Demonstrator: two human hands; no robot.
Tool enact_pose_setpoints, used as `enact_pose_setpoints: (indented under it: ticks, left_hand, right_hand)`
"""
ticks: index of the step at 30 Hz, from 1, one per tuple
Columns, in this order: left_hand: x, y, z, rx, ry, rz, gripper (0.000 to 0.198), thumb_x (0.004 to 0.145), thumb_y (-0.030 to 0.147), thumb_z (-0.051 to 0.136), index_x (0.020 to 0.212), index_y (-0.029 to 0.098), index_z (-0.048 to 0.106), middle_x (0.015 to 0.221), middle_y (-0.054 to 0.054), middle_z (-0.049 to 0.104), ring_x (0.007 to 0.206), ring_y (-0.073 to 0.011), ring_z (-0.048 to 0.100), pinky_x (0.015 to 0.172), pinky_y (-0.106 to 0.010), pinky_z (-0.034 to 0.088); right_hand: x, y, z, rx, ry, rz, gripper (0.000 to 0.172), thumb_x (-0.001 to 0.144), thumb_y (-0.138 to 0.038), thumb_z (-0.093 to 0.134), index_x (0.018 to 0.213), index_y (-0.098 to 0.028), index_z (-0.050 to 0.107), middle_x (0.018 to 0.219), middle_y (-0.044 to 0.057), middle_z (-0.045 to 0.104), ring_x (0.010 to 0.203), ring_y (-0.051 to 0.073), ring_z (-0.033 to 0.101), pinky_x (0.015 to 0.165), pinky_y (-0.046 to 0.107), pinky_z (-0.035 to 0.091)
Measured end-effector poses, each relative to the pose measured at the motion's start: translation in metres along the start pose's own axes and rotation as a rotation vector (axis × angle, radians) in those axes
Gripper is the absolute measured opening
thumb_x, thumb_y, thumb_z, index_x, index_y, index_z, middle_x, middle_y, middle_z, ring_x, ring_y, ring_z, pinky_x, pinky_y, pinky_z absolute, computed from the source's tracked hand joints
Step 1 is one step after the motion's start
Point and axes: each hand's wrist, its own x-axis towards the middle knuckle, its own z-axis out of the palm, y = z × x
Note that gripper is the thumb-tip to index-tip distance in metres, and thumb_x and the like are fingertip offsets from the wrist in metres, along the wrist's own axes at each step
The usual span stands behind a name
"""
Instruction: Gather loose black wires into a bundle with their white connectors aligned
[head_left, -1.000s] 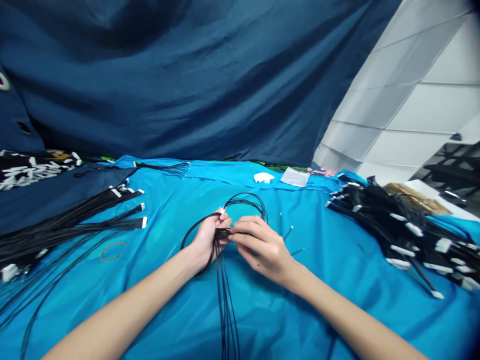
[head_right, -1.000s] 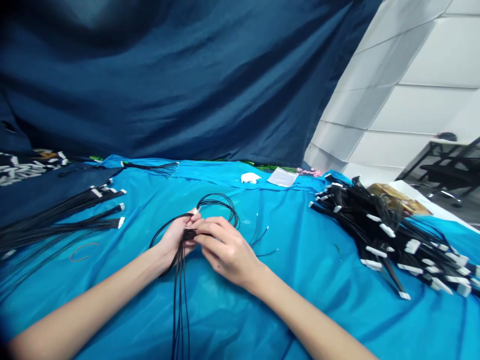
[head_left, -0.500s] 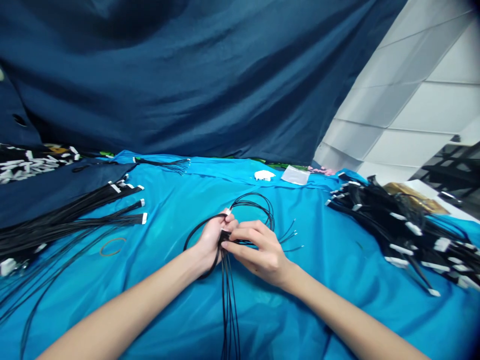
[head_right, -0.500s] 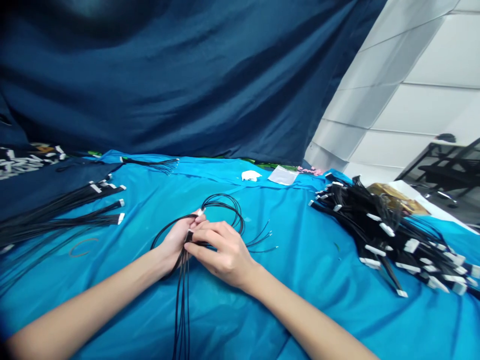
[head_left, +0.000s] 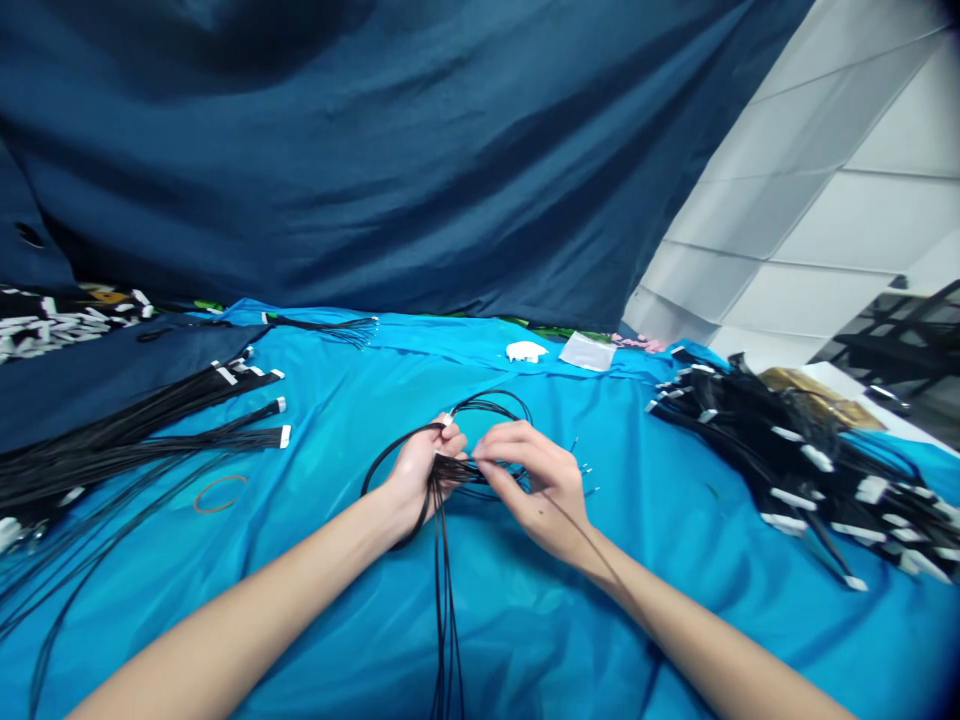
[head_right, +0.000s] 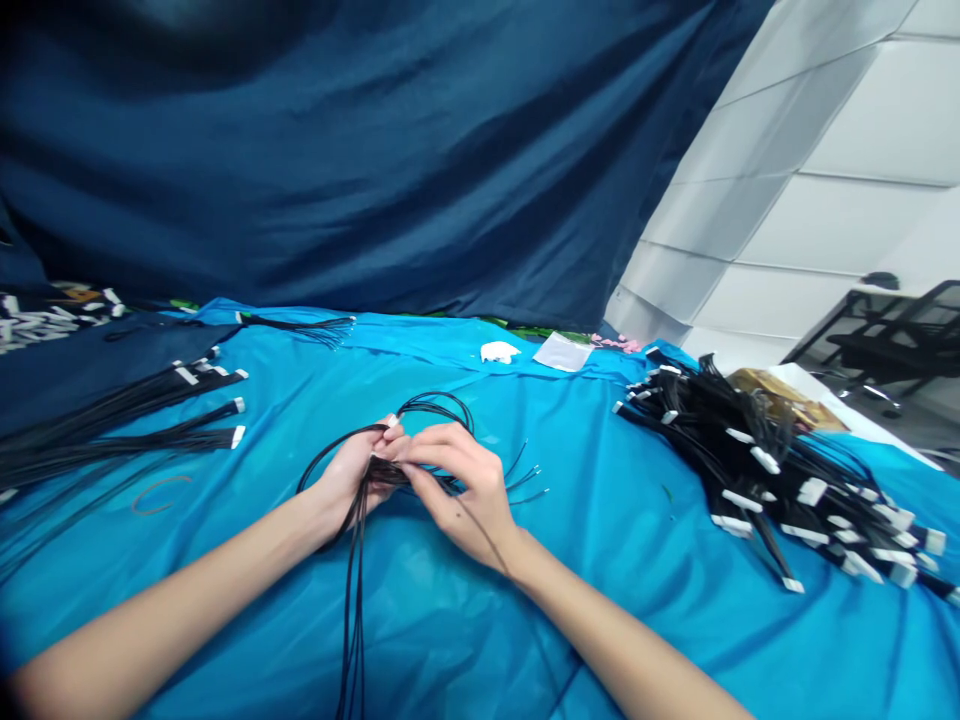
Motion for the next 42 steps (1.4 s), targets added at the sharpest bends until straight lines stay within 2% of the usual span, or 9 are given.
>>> enact_pose_setpoints:
  ticks: [4, 7, 10, 12, 17, 21, 29, 39, 42]
  left_hand:
    - [0.002, 0.004, -0.002, 0.025, 0.072, 0.022, 0.034, 0.086, 0.022, 0.031, 0.052, 0.017, 0.033, 0.035, 0.007, 0.026, 0.026, -0.0051, 0.027, 0.028, -0.015, 0.017]
    - [0.001, 0.007, -0.001, 0.065, 0.139, 0.057, 0.034, 0.086, 0.023, 0.031, 0.053, 0.018, 0.032, 0.036, 0.007, 0.026, 0.026, -0.0051, 0.027, 0.027, -0.015, 0.014]
    - [0.001, 0.008, 0.000, 0.090, 0.183, 0.121, 0.033, 0.086, 0.023, 0.032, 0.053, 0.018, 0.032, 0.035, 0.007, 0.025, 0.027, -0.0048, 0.026, 0.027, -0.015, 0.016]
    - [0.001, 0.008, 0.000, 0.110, 0.205, 0.144, 0.033, 0.086, 0.024, 0.031, 0.054, 0.018, 0.032, 0.035, 0.007, 0.026, 0.027, -0.0047, 0.025, 0.027, -0.015, 0.016]
    - [0.000, 0.008, -0.001, 0.140, 0.206, 0.156, 0.030, 0.086, 0.024, 0.033, 0.056, 0.018, 0.033, 0.036, 0.008, 0.027, 0.027, -0.0047, 0.026, 0.028, -0.014, 0.016]
    - [0.001, 0.009, -0.003, 0.135, 0.198, 0.166, 0.030, 0.085, 0.023, 0.034, 0.056, 0.018, 0.032, 0.036, 0.008, 0.027, 0.028, -0.0050, 0.026, 0.029, -0.015, 0.016]
    - [0.003, 0.015, -0.005, 0.042, 0.108, 0.232, 0.031, 0.086, 0.023, 0.035, 0.055, 0.018, 0.031, 0.038, 0.008, 0.025, 0.029, -0.0043, 0.025, 0.031, -0.017, 0.017]
    - [0.003, 0.014, -0.006, 0.043, 0.067, 0.248, 0.031, 0.086, 0.023, 0.035, 0.055, 0.017, 0.032, 0.038, 0.007, 0.027, 0.030, -0.0049, 0.026, 0.032, -0.017, 0.020]
    - [0.001, 0.014, -0.005, 0.040, 0.056, 0.272, 0.033, 0.086, 0.028, 0.037, 0.055, 0.017, 0.033, 0.038, 0.007, 0.027, 0.031, -0.0047, 0.025, 0.032, -0.017, 0.020]
  right_hand:
    - [0.002, 0.003, -0.006, 0.200, 0.099, 0.287, 0.011, 0.078, -0.016, 0.057, 0.084, -0.021, 0.065, 0.087, 0.004, 0.065, 0.084, 0.016, 0.059, 0.074, 0.030, 0.049]
    - [0.007, 0.007, -0.010, 0.453, 0.210, 0.480, 0.007, 0.076, -0.022, 0.061, 0.082, -0.019, 0.065, 0.085, 0.004, 0.066, 0.084, 0.017, 0.060, 0.077, 0.032, 0.049]
    - [0.014, 0.012, -0.018, 0.694, 0.339, 0.617, 0.011, 0.072, -0.025, 0.066, 0.081, -0.018, 0.063, 0.080, 0.002, 0.064, 0.082, 0.015, 0.060, 0.081, 0.034, 0.049]
    - [0.020, 0.015, -0.027, 0.786, 0.426, 0.666, 0.015, 0.070, -0.026, 0.067, 0.082, -0.018, 0.063, 0.073, -0.001, 0.060, 0.074, 0.011, 0.059, 0.077, 0.030, 0.050]
    - [0.030, 0.020, -0.051, 0.795, 0.600, 0.661, 0.023, 0.067, -0.026, 0.069, 0.087, -0.017, 0.063, 0.064, -0.005, 0.051, 0.061, 0.005, 0.052, 0.055, 0.014, 0.046]
    - [0.034, 0.018, -0.060, 0.736, 0.643, 0.606, 0.026, 0.066, -0.027, 0.070, 0.088, -0.017, 0.062, 0.064, -0.005, 0.050, 0.061, 0.005, 0.052, 0.053, 0.014, 0.045]
    - [0.032, 0.016, -0.057, 0.679, 0.613, 0.614, 0.022, 0.068, -0.027, 0.068, 0.087, -0.018, 0.062, 0.068, -0.004, 0.054, 0.062, 0.006, 0.054, 0.055, 0.017, 0.047]
    - [0.029, 0.017, -0.056, 0.674, 0.603, 0.629, 0.019, 0.069, -0.024, 0.066, 0.086, -0.016, 0.062, 0.068, -0.003, 0.055, 0.062, 0.007, 0.054, 0.053, 0.018, 0.046]
    - [0.029, 0.016, -0.056, 0.703, 0.551, 0.640, 0.016, 0.070, -0.023, 0.063, 0.083, -0.015, 0.061, 0.063, -0.003, 0.055, 0.057, 0.007, 0.054, 0.049, 0.018, 0.045]
